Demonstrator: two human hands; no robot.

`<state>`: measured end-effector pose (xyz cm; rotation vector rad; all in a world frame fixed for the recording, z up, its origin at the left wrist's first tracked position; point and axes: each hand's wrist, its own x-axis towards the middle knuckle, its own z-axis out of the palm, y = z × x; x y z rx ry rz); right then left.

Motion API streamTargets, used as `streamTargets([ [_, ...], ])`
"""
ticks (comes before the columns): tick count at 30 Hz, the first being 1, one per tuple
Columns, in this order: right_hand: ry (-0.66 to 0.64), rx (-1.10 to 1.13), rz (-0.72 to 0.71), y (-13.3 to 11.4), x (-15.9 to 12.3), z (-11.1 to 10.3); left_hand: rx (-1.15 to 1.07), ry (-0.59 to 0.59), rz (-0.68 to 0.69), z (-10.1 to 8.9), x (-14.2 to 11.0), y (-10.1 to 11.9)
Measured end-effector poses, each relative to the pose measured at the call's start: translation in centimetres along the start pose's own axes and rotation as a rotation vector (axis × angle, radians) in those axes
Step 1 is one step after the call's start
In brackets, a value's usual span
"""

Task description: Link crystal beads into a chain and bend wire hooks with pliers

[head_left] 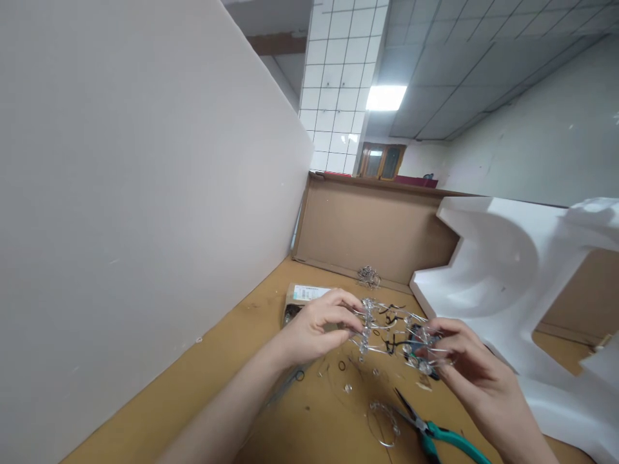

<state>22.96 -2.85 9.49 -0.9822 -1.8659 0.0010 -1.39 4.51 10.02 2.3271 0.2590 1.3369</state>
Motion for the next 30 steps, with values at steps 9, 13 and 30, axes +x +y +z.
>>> streamTargets([
  [9, 0.038, 0.126, 0.157, -2.2, -0.3, 3.6, -0.123, 0.059, -0.057, 3.1, -0.2, 1.1],
  [13, 0.127, 0.164, 0.223, -2.8, -0.5, 6.7, -0.178, 0.128, -0.141, 5.7, -0.6, 0.4],
  [30, 0.002, 0.746, 0.868, 1.7, 1.0, 3.1, -0.842, 0.149, -0.764, 2.1, -0.2, -4.0],
])
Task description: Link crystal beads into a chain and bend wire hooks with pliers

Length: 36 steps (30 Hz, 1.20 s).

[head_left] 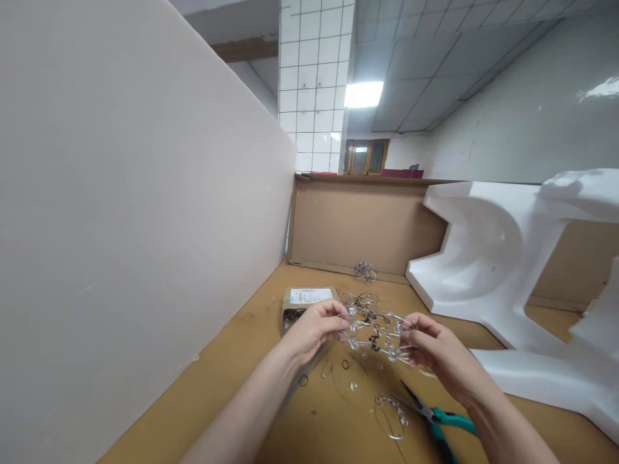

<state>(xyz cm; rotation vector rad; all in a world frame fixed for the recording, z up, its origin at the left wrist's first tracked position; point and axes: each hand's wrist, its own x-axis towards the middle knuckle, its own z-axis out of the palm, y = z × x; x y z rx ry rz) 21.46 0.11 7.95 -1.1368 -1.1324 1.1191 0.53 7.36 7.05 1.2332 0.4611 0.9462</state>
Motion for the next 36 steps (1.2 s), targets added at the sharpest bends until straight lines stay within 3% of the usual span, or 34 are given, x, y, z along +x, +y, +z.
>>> streamTargets([
  [11, -0.049, 0.152, 0.171, 0.7, 0.4, -0.7, -0.194, -0.002, -0.187, -0.9, 0.7, -1.0],
  [16, -0.044, 0.154, 0.177, 0.8, 0.5, -0.8, -0.154, -0.02, -0.163, -0.9, 0.6, -0.9],
  [21, -0.041, 0.005, 0.019, 0.2, -0.1, -0.7, 0.017, -0.109, -0.011, -0.4, 0.0, -0.2],
  [25, -0.04, -0.223, -0.205, -0.3, -0.8, -0.3, 0.172, -0.182, 0.16, -0.3, -0.5, 0.4],
  [30, 0.018, -0.426, -0.463, -0.5, -1.3, 0.0, 0.344, -0.211, 0.245, -0.3, -1.1, 0.9],
  [36, 0.032, -0.606, -0.596, -1.1, -2.1, 0.3, 0.418, -0.24, 0.399, -0.1, -1.6, 1.6],
])
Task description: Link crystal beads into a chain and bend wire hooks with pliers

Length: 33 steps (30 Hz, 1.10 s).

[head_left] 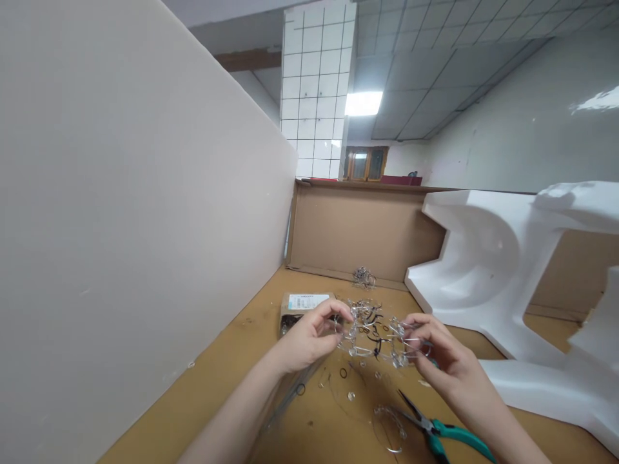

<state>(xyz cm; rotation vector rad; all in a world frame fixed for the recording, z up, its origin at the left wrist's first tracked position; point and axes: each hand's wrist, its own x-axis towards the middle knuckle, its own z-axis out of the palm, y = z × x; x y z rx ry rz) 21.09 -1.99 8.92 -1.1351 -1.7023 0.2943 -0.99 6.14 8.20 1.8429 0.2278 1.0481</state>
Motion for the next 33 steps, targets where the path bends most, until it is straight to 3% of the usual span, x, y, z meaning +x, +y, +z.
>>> streamTargets([
  [6, 0.029, -0.048, -0.025, -0.5, -0.2, -0.4, 0.049, -0.004, 0.073, 0.7, -0.2, 0.7],
  [18, 0.07, -0.02, -0.019, 0.0, -0.2, -0.5, -0.023, 0.057, 0.075, 1.4, -0.2, 1.0],
  [27, 0.109, -0.308, -0.329, -2.9, -1.7, 0.4, -0.029, 0.162, 0.105, 1.6, 0.0, 0.4],
  [33, 0.086, -0.355, -0.402, -3.6, -2.0, 0.4, 0.015, 0.181, 0.099, 2.0, -0.1, 0.9],
])
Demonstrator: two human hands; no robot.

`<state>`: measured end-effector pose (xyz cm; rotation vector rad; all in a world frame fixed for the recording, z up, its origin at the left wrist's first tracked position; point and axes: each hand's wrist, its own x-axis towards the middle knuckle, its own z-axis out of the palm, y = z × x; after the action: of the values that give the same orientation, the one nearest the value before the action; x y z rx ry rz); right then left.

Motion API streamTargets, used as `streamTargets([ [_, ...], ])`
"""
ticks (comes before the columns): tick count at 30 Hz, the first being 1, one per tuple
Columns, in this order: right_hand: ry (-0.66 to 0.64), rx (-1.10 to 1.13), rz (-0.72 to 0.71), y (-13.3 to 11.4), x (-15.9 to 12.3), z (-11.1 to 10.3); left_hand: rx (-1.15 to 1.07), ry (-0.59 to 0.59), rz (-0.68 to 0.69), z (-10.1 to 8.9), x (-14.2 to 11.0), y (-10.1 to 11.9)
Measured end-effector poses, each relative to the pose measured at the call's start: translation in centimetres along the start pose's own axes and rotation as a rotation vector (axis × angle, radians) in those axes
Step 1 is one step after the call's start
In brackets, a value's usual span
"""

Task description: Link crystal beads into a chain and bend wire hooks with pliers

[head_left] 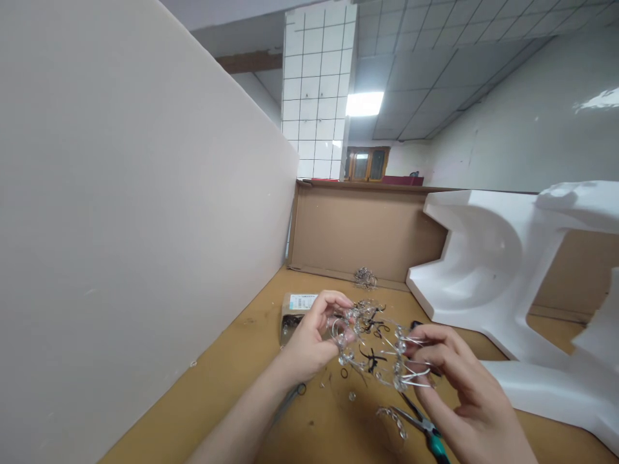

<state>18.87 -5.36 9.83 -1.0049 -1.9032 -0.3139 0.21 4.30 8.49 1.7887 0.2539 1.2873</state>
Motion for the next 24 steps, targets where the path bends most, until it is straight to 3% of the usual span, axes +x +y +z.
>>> streamTargets([
  [5, -0.036, 0.049, 0.011, -0.4, 0.1, 1.0, 0.199, 0.164, -0.059, 1.1, -0.4, 0.1],
  [9, -0.039, 0.104, 0.052, -0.1, 0.2, 1.1, 0.228, 0.141, -0.078, 1.5, -0.5, 0.2],
  [13, 0.002, 0.14, 0.147, 0.6, 0.2, 0.5, 0.093, 0.126, -0.099, 1.2, -0.3, 0.4],
  [16, 0.006, 0.178, 0.182, 0.8, 0.2, 0.3, -0.05, 0.041, -0.118, 0.7, -0.2, 0.7],
  [20, -0.041, 0.283, 0.214, 0.5, 0.1, 0.7, -0.104, -0.157, -0.117, 0.0, -0.3, 1.3],
  [24, -0.064, 0.45, 0.367, 0.7, 0.2, 1.3, -0.118, -0.236, -0.121, -0.4, -0.4, 1.6],
])
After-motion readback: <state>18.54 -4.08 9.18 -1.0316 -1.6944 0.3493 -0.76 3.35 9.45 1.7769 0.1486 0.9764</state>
